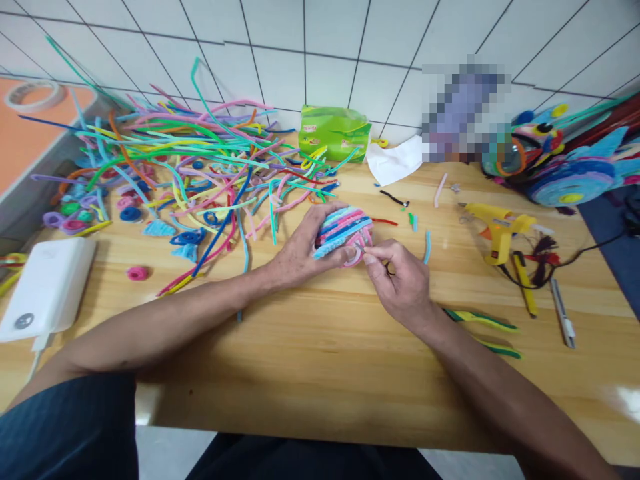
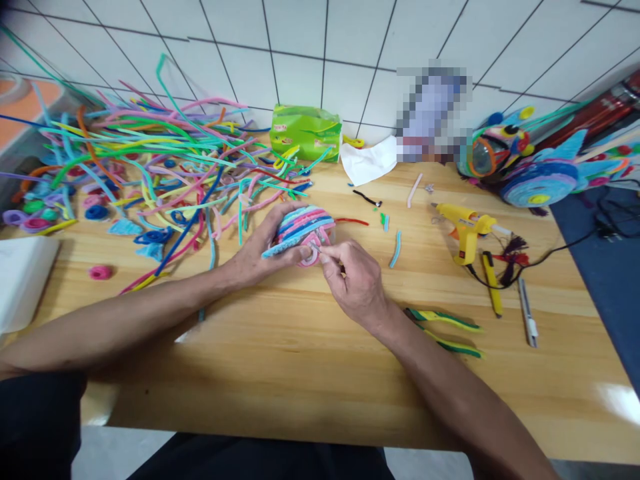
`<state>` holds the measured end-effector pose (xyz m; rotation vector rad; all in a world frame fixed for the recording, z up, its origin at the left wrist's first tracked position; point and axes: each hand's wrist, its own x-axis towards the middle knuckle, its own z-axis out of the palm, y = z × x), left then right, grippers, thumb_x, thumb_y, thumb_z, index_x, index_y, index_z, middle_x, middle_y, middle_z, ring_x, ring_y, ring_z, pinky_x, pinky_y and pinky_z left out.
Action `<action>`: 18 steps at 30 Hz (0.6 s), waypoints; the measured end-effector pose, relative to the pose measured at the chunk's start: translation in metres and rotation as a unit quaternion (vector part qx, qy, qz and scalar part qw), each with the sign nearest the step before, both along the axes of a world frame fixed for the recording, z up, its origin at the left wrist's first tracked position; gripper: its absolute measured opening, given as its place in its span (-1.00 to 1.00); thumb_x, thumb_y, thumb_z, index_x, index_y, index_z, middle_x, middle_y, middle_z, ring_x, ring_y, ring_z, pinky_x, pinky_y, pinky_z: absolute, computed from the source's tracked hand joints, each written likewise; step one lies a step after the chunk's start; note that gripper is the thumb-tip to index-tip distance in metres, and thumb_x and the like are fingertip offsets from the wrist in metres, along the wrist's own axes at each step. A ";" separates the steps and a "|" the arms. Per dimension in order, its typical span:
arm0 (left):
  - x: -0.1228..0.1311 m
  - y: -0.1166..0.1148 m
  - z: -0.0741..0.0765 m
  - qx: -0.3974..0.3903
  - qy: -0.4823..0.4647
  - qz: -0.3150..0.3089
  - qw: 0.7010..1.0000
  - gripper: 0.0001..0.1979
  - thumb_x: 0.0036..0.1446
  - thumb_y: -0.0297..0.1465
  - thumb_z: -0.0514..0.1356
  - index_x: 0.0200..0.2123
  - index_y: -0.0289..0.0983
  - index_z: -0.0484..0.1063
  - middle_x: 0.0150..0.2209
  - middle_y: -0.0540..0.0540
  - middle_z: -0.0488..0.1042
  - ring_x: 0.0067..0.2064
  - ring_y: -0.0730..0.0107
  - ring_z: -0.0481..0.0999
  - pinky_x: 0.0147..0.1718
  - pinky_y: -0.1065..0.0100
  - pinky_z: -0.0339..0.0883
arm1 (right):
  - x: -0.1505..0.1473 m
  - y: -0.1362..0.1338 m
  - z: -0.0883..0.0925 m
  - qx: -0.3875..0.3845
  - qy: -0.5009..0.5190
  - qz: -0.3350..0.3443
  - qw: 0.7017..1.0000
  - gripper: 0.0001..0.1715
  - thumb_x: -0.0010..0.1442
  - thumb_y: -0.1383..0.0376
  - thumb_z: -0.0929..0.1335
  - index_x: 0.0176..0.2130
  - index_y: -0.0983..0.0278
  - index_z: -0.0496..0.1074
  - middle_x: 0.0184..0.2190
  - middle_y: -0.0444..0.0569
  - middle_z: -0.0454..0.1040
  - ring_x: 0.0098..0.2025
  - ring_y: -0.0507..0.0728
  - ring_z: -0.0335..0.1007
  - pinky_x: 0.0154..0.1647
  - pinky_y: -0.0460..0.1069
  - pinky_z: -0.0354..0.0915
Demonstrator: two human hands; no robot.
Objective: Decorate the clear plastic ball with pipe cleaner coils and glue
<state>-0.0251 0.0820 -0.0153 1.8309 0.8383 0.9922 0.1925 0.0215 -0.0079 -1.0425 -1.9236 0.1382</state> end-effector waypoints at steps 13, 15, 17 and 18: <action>0.001 0.001 0.006 0.001 0.020 -0.006 1.000 -0.22 0.26 0.07 0.36 0.36 -0.19 0.25 0.37 -0.28 0.39 0.39 -0.13 0.43 0.40 -0.14 0.36 | 0.004 0.002 -0.002 0.027 -0.058 -0.029 0.998 -0.88 0.39 0.34 0.43 -0.12 0.11 0.58 -0.38 -0.09 0.60 -0.35 0.15 0.53 -0.30 0.06 0.39; 0.002 0.003 0.005 0.009 0.000 -0.006 1.000 -0.29 0.29 0.00 0.37 0.32 -0.22 0.27 0.34 -0.24 0.44 0.37 -0.05 0.47 0.39 -0.07 0.41 | 0.004 0.004 -0.006 0.039 -0.073 -0.062 0.995 -0.90 0.40 0.27 0.45 -0.09 0.14 0.61 -0.34 -0.02 0.64 -0.34 0.17 0.56 -0.32 0.07 0.36; 0.003 0.005 0.003 -0.004 -0.023 -0.022 0.999 -0.32 0.29 -0.12 0.41 0.32 -0.28 0.28 0.30 -0.22 0.50 0.29 0.09 0.56 0.34 0.08 0.49 | 0.009 0.004 -0.009 0.041 -0.076 -0.103 0.991 -0.84 0.40 0.19 0.46 -0.09 0.17 0.64 -0.34 0.05 0.66 -0.36 0.19 0.56 -0.36 0.09 0.32; 0.004 0.005 0.003 -0.016 -0.022 -0.008 1.000 -0.30 0.27 -0.18 0.44 0.33 -0.30 0.28 0.31 -0.21 0.51 0.29 0.14 0.57 0.34 0.13 0.49 | 0.014 0.005 -0.009 0.024 -0.074 -0.119 0.990 -0.80 0.39 0.15 0.45 -0.07 0.19 0.65 -0.33 0.07 0.66 -0.36 0.21 0.56 -0.36 0.11 0.30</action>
